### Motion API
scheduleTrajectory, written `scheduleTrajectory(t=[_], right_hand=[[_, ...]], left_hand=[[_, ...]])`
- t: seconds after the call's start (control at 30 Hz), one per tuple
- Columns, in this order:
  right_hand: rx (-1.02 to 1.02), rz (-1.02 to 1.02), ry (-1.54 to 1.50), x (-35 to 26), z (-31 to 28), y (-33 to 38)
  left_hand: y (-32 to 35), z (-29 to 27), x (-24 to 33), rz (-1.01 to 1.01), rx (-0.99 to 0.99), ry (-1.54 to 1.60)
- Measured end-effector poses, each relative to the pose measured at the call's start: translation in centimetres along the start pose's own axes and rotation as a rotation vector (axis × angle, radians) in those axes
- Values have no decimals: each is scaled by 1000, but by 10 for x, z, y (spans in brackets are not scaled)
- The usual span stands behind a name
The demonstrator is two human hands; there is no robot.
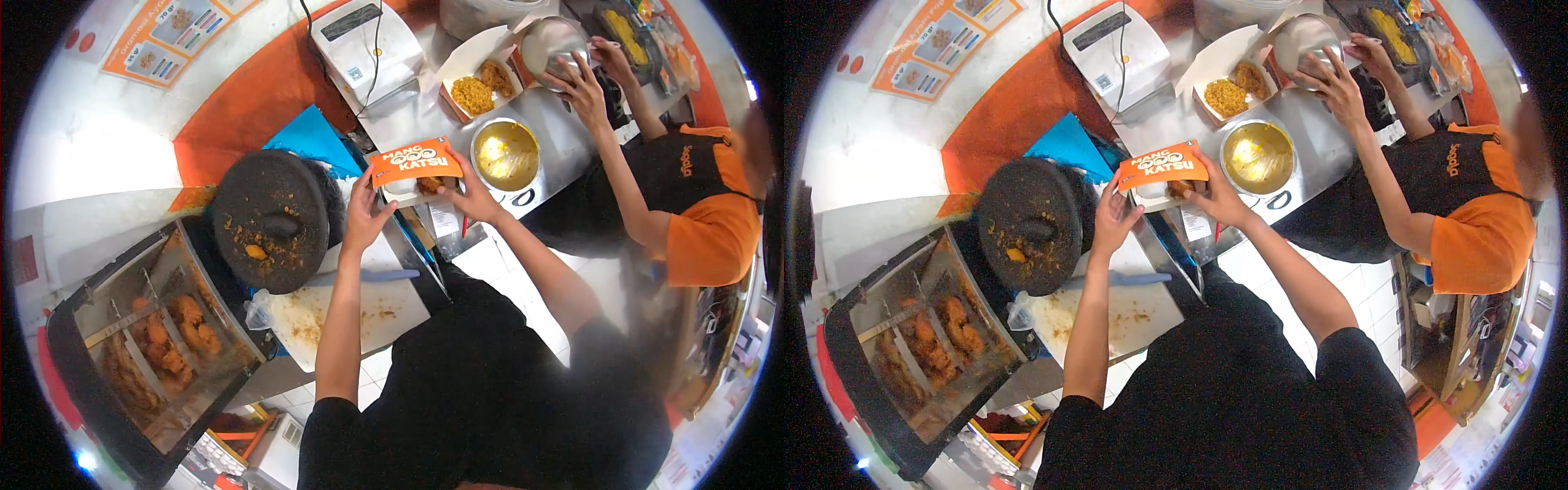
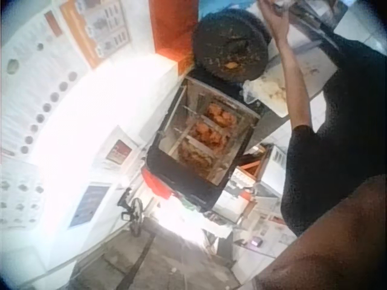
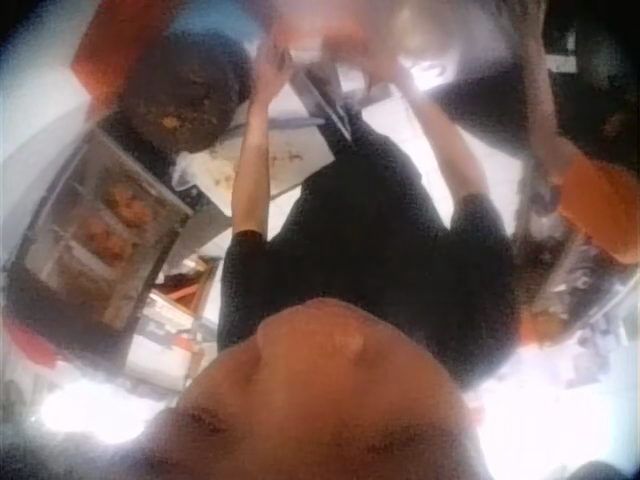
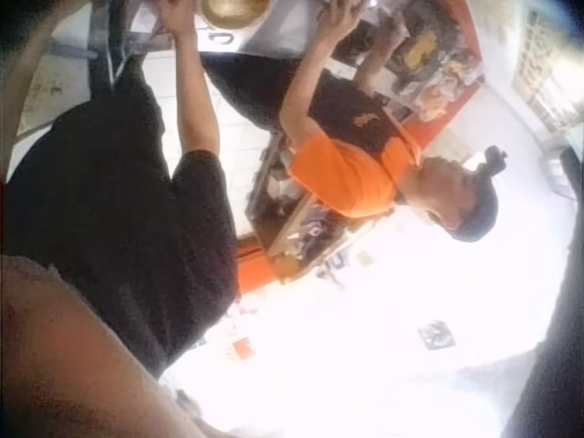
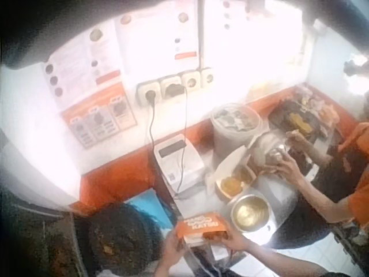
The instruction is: The person prepares food orders by assembling takeout containers, placing fried chicken, noodles, and eggs into the boxes, checking receipts and phones on the counter, and packing the meals.
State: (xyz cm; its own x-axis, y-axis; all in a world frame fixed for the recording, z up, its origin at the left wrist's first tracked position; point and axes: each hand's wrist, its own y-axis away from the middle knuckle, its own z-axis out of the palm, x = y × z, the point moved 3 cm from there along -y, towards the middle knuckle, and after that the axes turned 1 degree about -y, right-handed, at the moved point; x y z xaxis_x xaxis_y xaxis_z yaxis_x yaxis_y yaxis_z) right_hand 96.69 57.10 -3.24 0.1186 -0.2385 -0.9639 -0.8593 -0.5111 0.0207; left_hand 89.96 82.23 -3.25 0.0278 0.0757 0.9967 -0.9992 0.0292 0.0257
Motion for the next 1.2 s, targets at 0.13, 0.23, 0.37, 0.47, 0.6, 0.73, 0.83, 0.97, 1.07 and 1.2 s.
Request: scheduleTrajectory(t=[0.13, 0.23, 0.37, 0.47, 0.6, 0.73, 0.83, 0.97, 1.07, 1.2], right_hand=[[9, -17, 27, 6, 1, 0], [15, -76, 53, 11, 4, 4], [-73, -52, 38, 8, -5, 7], [-16, -42, -25, 4, -10, 4], [110, -17, -62, -8, -3, 3], [161, -29, -149, -6, 5, 1], [82, -32, -200, 4, 7, 7], [-6, 9, -157, 17, 5, 13], [-47, -114, 155, 16, -8, 16], [-198, -103, 270, 14, -21, 23]], left_hand=[[1, 10, -8, 29, 7, 120], [5, 11, -8, 65, -31, -56], [11, 15, 0, 58, -147, -27], [6, 14, 5, 78, -154, -72], [4, 12, 6, 35, -41, -13], [0, 19, 4, -31, -4, 29], [2, 21, 2, -27, 2, 1], [7, 10, -7, -6, -91, -173], [14, 7, -13, 31, -191, -340], [20, -3, -18, -7, -273, -491]])
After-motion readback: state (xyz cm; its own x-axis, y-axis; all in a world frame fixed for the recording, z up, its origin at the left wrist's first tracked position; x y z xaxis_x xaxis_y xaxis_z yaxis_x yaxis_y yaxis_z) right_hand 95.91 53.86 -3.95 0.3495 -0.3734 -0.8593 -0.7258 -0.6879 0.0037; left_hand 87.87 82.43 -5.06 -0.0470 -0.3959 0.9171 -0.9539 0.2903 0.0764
